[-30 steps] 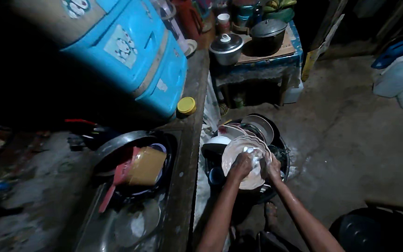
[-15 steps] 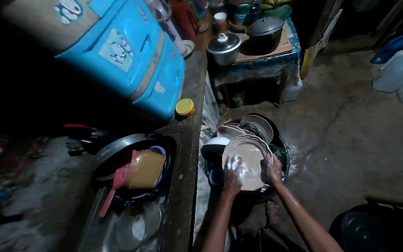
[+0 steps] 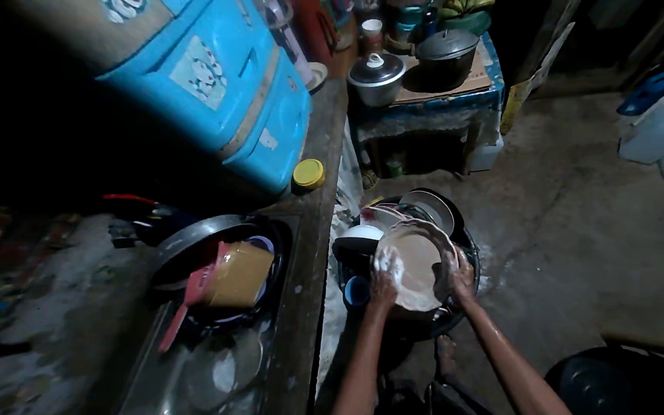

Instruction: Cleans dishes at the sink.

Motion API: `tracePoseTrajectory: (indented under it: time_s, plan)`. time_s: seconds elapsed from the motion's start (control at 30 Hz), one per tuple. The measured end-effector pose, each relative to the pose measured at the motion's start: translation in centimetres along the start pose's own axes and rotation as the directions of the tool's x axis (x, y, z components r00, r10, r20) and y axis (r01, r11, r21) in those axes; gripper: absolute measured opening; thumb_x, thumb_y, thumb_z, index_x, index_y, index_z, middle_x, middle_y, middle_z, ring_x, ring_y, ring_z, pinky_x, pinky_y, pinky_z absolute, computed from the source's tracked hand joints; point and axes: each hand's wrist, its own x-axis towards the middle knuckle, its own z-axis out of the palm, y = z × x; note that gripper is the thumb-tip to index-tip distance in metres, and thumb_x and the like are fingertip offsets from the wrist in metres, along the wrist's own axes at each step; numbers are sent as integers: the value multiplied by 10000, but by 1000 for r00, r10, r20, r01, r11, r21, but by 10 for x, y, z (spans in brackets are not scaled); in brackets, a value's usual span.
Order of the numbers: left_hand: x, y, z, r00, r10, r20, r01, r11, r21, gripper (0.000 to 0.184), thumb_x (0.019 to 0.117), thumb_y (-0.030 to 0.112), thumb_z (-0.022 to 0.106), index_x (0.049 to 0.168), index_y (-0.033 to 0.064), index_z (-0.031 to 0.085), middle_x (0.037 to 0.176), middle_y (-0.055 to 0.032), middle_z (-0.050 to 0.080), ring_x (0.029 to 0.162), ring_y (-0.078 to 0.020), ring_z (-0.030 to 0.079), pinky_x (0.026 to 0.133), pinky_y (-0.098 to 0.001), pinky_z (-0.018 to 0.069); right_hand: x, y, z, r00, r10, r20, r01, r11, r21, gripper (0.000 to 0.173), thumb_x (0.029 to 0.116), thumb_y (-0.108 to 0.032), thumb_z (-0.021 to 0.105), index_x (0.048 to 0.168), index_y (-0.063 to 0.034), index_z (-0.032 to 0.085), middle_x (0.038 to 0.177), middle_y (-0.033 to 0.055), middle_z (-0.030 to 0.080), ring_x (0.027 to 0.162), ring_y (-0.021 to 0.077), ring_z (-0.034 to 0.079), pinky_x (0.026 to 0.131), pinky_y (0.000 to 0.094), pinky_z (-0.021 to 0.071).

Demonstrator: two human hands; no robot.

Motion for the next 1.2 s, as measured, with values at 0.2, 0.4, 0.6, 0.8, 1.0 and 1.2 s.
tracePoseTrajectory:
  time_s: [0.2,0.4,0.6,0.8,1.0,1.2]
  plan:
    - [55,40,17,980,122,-157,-106,989,107,492,1008,231,532,1433,-15,556,1527,-238,483,1443,-389,435,1196,-519,342,-13,-1,12,995,12,94,-11,1000,-11,380,1059,-118,482,1367,92,557,1259,230,657,1114,190,661,1009,357,519]
    - [8,59,16,857,473,206,-394,858,-331,439,974,93,598,1365,-106,581,1468,-283,527,1430,-396,454,1228,-469,314,16,0,6,988,153,11,-153,986,66,463,1111,-212,367,1498,41,391,1390,246,553,1226,254,584,1054,408,473]
    - [5,-10,-17,983,164,83,-164,986,-6,429,974,90,577,1368,-79,595,1502,-292,487,1456,-488,371,1229,-609,223,16,-4,-2,999,15,48,-14,1000,-21,426,1066,-107,453,1444,89,478,1426,273,546,1301,288,564,1105,418,443]
    - [50,34,10,978,206,-44,-205,978,29,491,1029,203,508,1465,-21,520,1564,-244,433,1495,-392,354,1241,-512,273,-1,7,17,994,-30,102,27,999,32,405,1063,-122,449,1390,101,535,1357,254,606,1241,238,613,1089,391,473]
    - [2,34,1,882,429,195,-400,900,-172,419,938,103,651,1327,-53,641,1439,-245,573,1406,-415,475,1209,-521,323,26,-11,-5,999,24,-24,-24,1000,14,413,1098,-150,410,1419,95,493,1336,259,598,1165,238,622,1034,384,486]
    - [36,14,2,986,160,-44,-160,987,-1,435,1026,134,499,1400,-79,561,1535,-276,455,1480,-424,367,1239,-517,279,20,-12,6,996,-39,84,35,998,43,377,1076,-103,439,1377,102,539,1333,231,615,1178,165,625,1037,312,490]
